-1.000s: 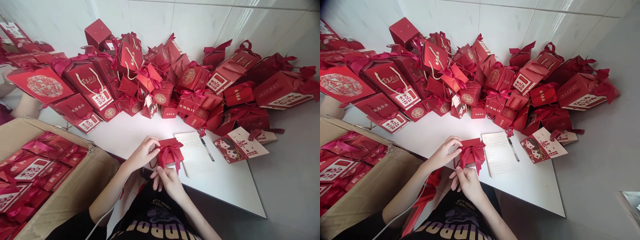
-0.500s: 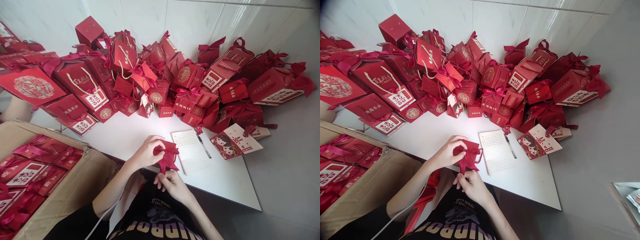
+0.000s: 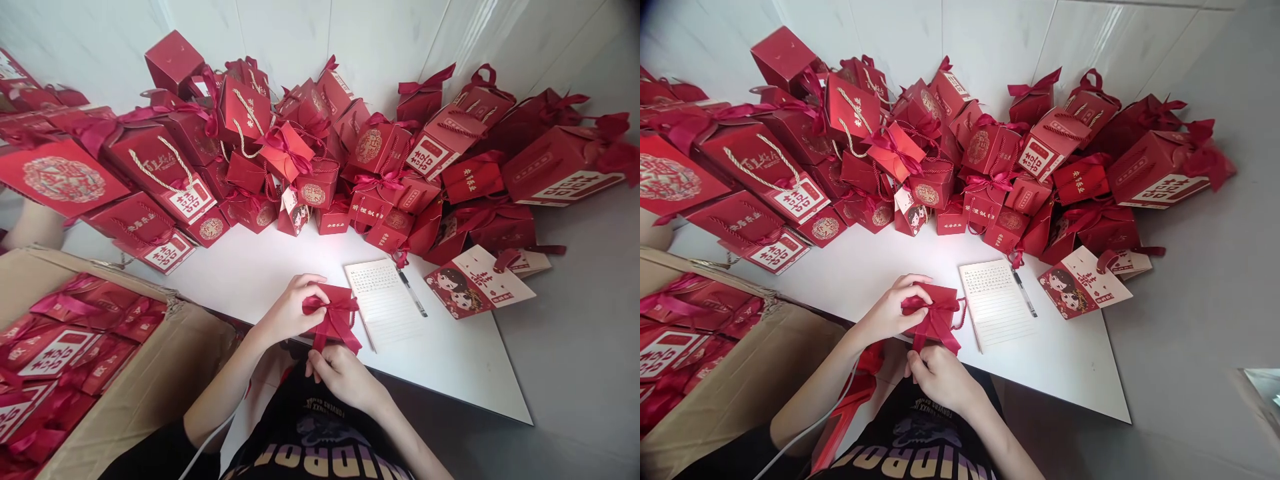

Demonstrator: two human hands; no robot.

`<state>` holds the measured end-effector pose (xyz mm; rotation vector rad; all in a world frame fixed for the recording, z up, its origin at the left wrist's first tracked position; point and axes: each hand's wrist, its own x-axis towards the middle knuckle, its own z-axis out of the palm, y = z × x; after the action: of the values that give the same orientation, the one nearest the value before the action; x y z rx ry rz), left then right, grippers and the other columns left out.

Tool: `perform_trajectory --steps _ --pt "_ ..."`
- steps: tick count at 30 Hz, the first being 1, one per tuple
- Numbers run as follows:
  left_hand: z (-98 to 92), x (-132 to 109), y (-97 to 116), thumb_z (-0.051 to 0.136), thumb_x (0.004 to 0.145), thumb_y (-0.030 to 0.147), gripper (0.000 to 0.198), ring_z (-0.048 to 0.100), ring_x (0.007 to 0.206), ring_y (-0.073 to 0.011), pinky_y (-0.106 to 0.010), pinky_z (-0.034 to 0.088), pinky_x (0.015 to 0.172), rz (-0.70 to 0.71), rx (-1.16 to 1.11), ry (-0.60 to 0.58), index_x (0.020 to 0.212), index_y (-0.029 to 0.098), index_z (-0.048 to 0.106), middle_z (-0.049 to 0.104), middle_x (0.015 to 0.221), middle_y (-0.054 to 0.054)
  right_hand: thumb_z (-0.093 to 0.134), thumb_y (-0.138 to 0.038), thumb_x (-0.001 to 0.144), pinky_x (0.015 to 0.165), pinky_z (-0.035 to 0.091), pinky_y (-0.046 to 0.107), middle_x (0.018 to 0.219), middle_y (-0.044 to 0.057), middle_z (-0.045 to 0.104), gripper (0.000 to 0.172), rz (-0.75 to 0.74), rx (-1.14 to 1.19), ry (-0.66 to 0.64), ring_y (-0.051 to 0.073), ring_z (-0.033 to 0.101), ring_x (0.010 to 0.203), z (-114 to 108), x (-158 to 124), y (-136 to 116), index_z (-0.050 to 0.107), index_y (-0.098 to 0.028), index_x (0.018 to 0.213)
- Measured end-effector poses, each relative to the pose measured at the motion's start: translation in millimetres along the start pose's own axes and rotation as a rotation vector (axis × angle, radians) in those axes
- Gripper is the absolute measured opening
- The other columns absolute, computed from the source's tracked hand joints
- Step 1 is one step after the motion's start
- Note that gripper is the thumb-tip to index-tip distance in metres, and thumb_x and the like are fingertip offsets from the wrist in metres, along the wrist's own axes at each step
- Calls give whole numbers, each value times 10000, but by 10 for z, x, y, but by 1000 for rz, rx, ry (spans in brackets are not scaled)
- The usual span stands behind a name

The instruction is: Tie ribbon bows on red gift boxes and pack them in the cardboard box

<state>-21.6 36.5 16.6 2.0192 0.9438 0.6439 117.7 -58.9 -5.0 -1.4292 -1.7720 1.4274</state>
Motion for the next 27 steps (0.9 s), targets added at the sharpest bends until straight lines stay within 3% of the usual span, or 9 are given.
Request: perform_trajectory --steps 8,27 --pt "65 5 11 546 730 138 84 472 1151 -211 -367 431 978 -9 50 99 747 207 591 541 1163 -38 313 -284 948 616 415 194 606 -2 591 442 -51 -50 -44 100 554 585 -55 16 -26 636 -165 670" --pt "111 2 37 546 717 115 101 469 1130 -223 -387 429 958 -5 83 127 718 208 585 547 1140 -37 325 -191 926 558 400 182 583 4 619 444 -244 -152 -243 85 513 505 -149 160 -49 673 -140 655"
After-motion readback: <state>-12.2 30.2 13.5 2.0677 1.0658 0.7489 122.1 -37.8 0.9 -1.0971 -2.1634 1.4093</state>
